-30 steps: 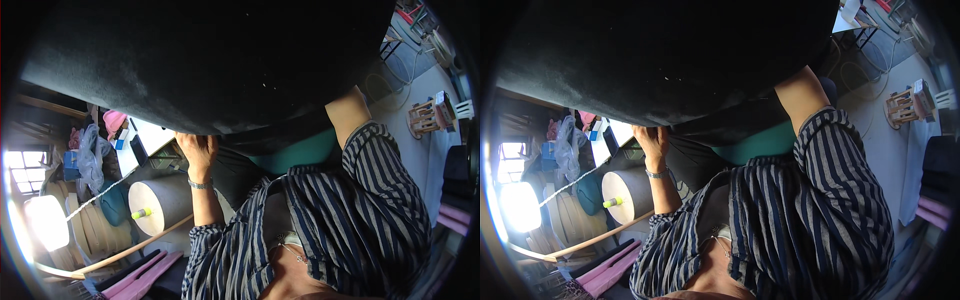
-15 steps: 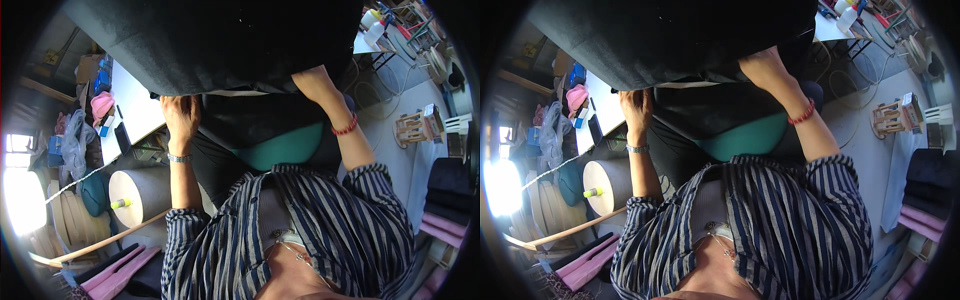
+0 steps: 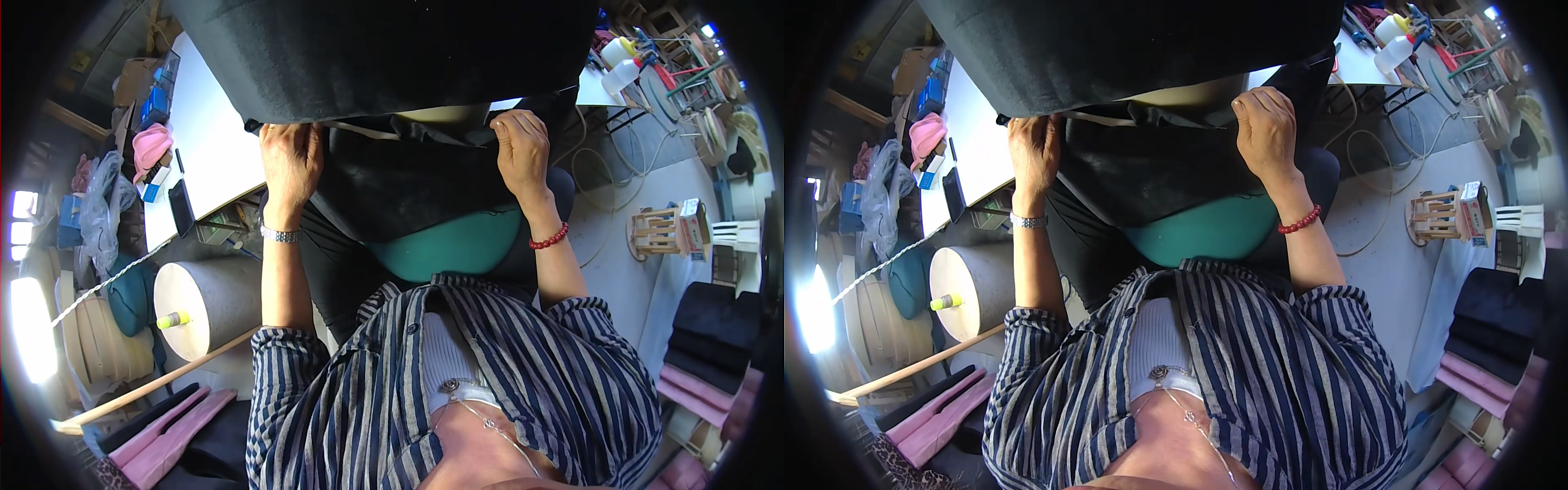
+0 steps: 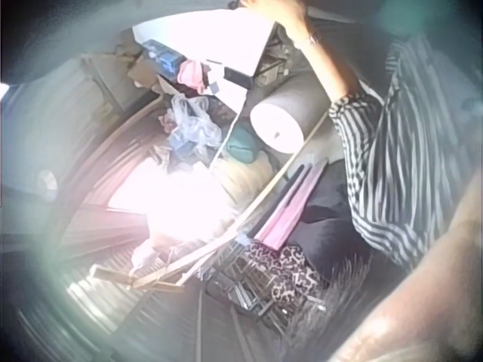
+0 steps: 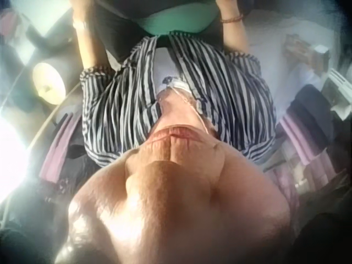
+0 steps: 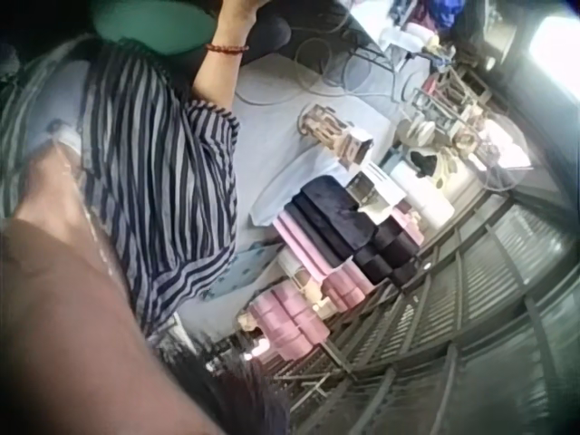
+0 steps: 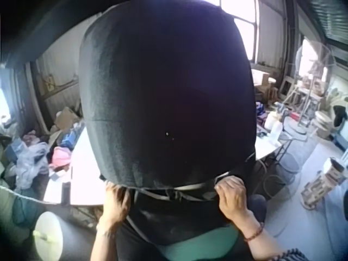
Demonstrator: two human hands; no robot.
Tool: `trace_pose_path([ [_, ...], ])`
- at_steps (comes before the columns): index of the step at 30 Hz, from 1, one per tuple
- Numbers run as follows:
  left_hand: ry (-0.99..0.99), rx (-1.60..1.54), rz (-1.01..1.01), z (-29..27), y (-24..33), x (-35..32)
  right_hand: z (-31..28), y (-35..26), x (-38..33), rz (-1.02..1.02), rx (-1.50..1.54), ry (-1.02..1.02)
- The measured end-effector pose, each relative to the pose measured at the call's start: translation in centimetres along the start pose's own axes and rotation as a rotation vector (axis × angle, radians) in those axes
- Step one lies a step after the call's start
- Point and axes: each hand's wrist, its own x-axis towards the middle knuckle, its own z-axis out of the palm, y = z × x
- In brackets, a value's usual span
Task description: Sewing a black fabric cover onto a round green cushion for furniture assembly.
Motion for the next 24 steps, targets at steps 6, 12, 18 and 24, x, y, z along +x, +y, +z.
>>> trace_pose_path([
  [6,0.047,-0.025,0.016,0.3,-0.3,0.4,0.3,-0.1,0.3,0.007,-0.037,-0.040],
  [12,0.072,-0.012,0.031,-0.4,-0.6,-1.2,-0.1,-1.1,-0.7,-0.027,-0.035,-0.012],
  [18,0.043,-0.008,-0.004,-1.0,0.4,-2.0,-0.3,-1.0,-1.4,-0.025,-0.060,-0.014],
  [24,0.077,0.012,0.016,-1.8,1.8,-3.2,-0.8,-1.2,-2.9,-0.023,-0.068,0.069],
])
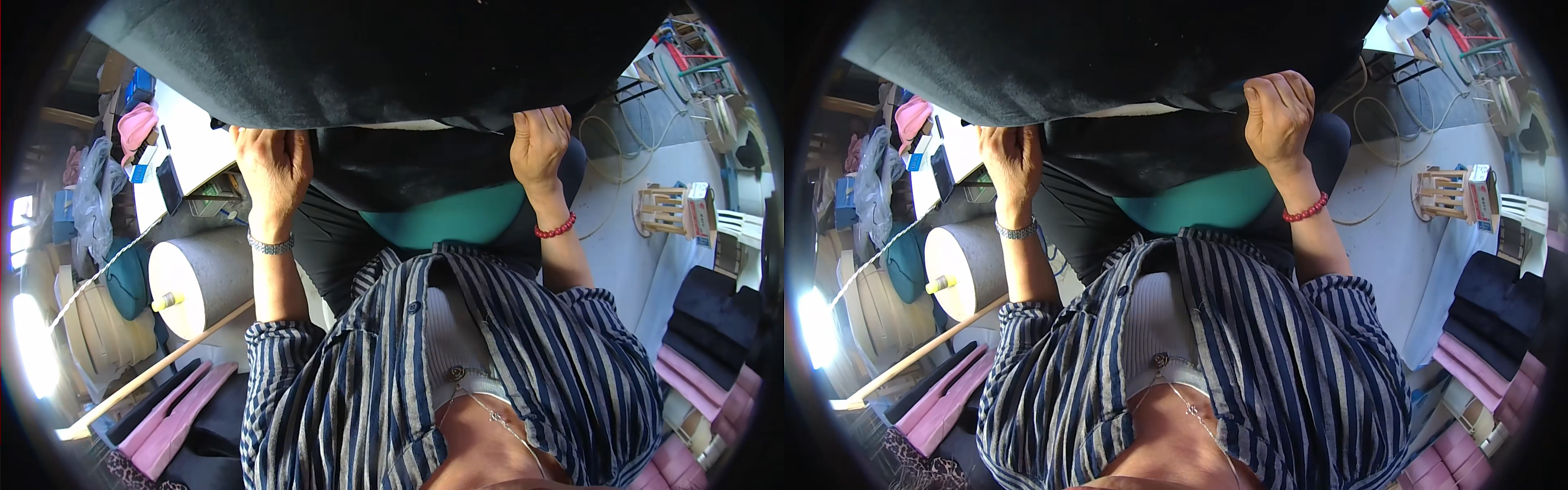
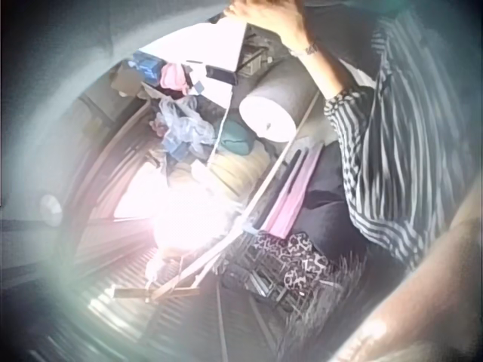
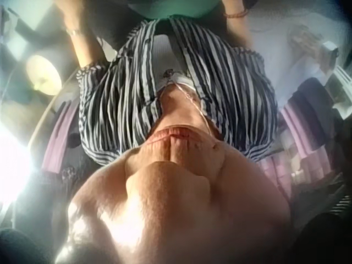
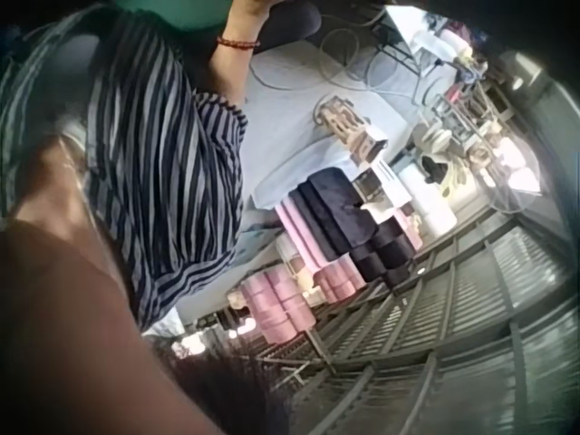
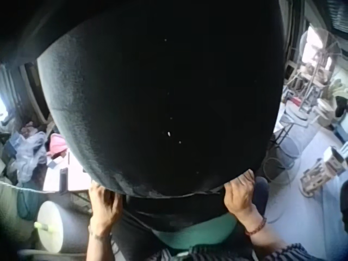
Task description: Sewing a black fabric cover onto a round green cushion for furniture assembly.
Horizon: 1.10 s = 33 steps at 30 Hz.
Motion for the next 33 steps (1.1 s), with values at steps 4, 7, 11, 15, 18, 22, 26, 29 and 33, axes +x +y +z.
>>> trace_pose_path([
  [4,0.007,0.000,0.055,-0.7,1.3,-0.7,0.0,0.6,-1.9,-0.027,-0.039,0.101],
  [7,0.045,0.026,0.079,-0.7,2.0,-1.2,-0.3,0.9,-2.8,-0.035,-0.060,0.133],
  [11,0.055,0.035,0.126,-1.3,2.1,-1.8,-0.9,0.9,-2.8,-0.047,0.044,0.160],
  [15,0.020,0.033,0.160,-1.4,1.7,-2.1,-4.4,0.0,-2.2,0.020,0.127,-0.130],
  [18,0.038,0.036,0.159,-1.5,1.5,-1.8,-5.4,-0.9,-0.3,0.400,1.127,-0.109],
  [22,0.034,0.018,0.122,-1.4,1.2,-1.1,-3.3,-0.8,2.5,0.634,2.250,-0.155],
  [26,-0.012,0.022,0.101,-1.2,0.9,-1.7,-2.7,-0.4,2.2,0.801,2.376,-0.148],
  [29,-0.003,0.015,0.086,-1.1,1.1,-1.8,-3.0,-0.1,1.8,0.753,2.436,-0.154],
  [33,0.049,-0.051,0.119,-0.6,1.3,-0.7,-3.5,0.7,1.8,0.749,2.406,-0.165],
])
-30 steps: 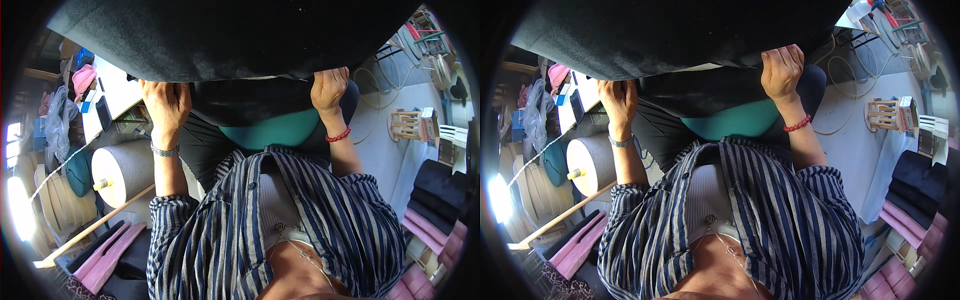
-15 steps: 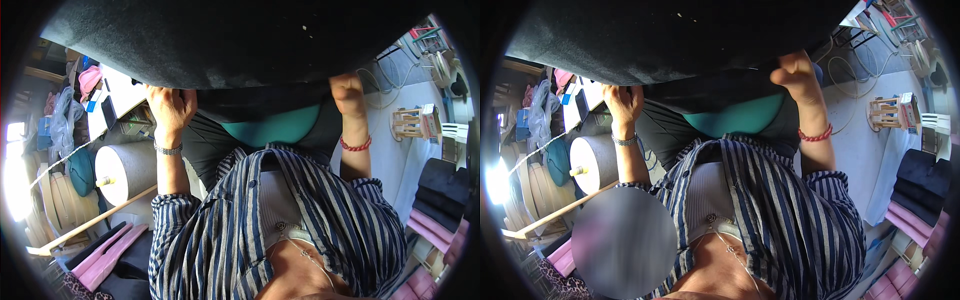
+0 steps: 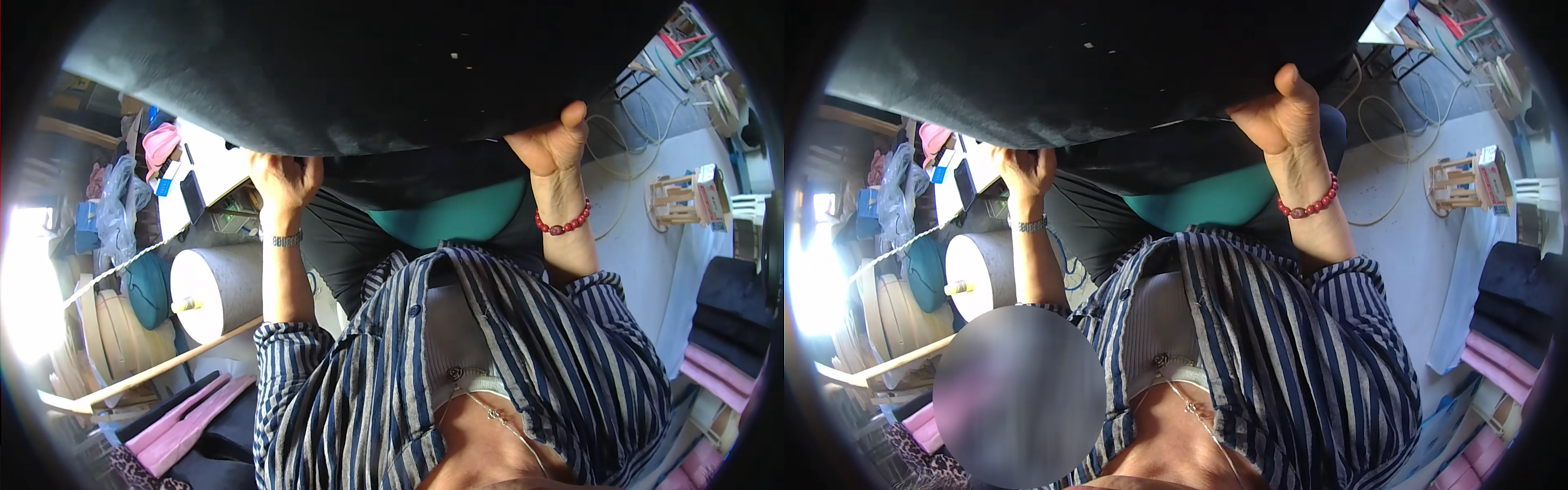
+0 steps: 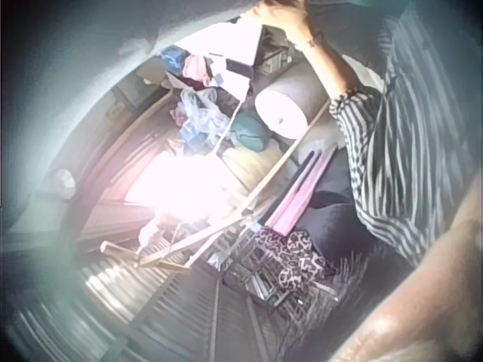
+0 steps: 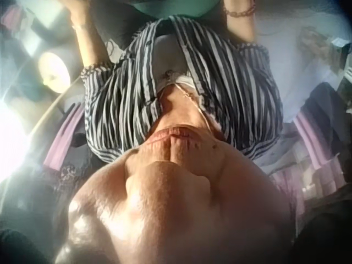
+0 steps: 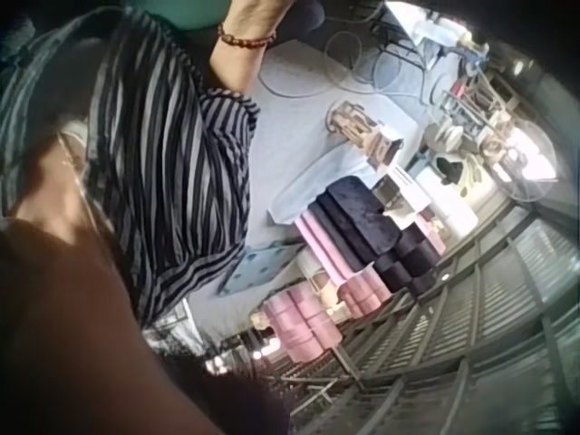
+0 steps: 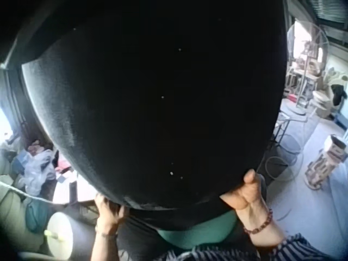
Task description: Sewing a black fabric cover onto a round green cushion for furniture assembly.
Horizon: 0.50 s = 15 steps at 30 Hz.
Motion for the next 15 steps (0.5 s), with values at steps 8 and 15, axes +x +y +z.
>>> trace_pose_path([
  [8,0.153,0.010,0.251,-1.3,-0.8,2.5,2.4,0.6,-0.2,-0.041,-0.039,-0.073],
  [15,0.184,-0.012,0.288,-5.2,-2.3,6.0,7.3,1.5,0.7,-0.091,-0.093,-0.221],
])
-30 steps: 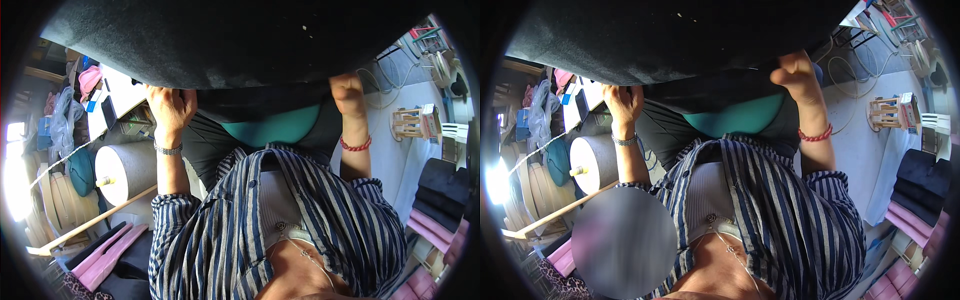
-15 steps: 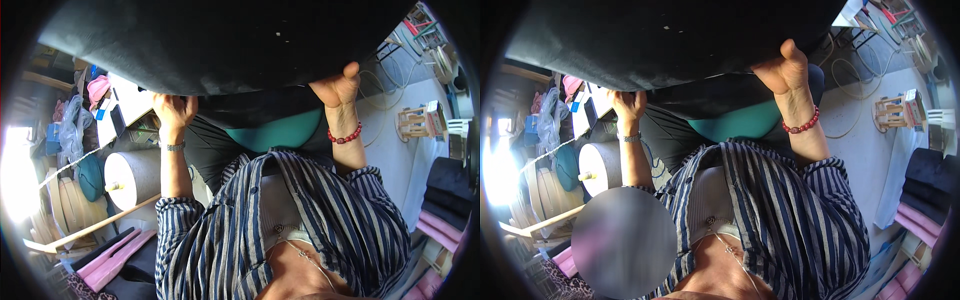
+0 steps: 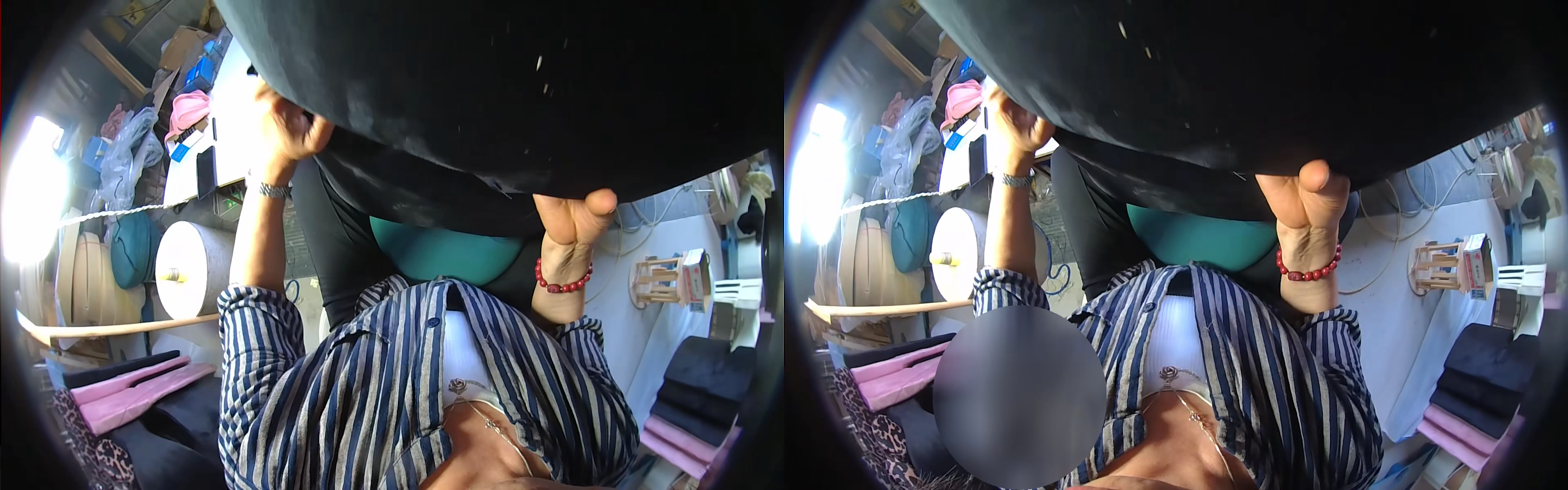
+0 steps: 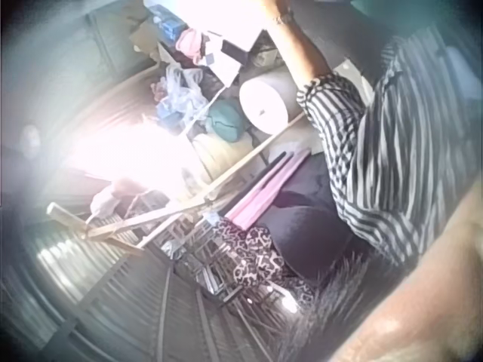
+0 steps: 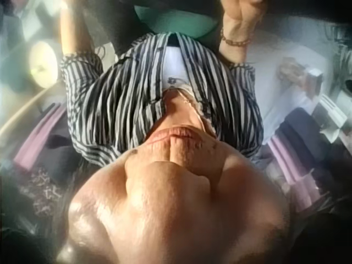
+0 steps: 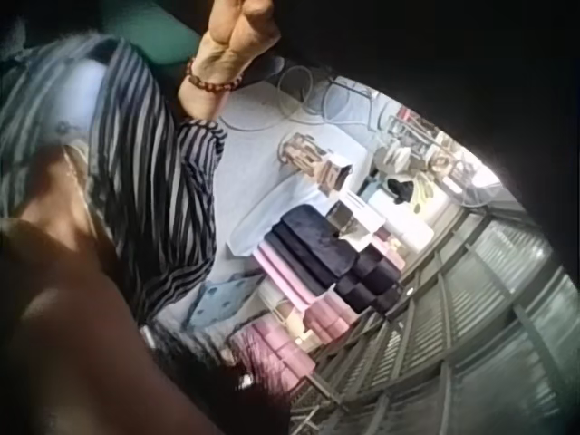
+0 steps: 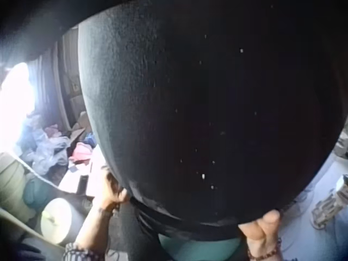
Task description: Sewing a black fabric cover onto a round green cushion for furniture assembly.
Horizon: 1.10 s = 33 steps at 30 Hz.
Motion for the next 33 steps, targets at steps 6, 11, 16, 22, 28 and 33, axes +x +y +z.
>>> trace_pose_path([
  [6,0.030,0.064,0.038,-0.6,-1.4,1.4,0.5,0.4,2.5,-0.055,-0.113,-0.057],
  [11,0.076,0.134,-0.051,1.0,-6.1,-2.6,0.2,5.7,4.3,-0.094,-0.224,0.088],
  [16,0.168,0.142,-0.081,2.4,-8.2,-4.5,-3.3,7.0,7.2,-0.039,-0.254,0.036],
  [22,0.112,0.285,-0.045,3.2,-8.6,-3.5,-5.8,5.8,11.2,0.044,-0.125,-0.062],
  [28,0.060,0.088,-0.176,4.9,-11.5,-2.3,-5.0,5.7,10.3,0.052,-0.040,0.109],
  [33,0.113,-0.126,-0.247,6.0,-13.3,-1.3,-3.7,5.3,12.1,0.072,-0.001,0.162],
])
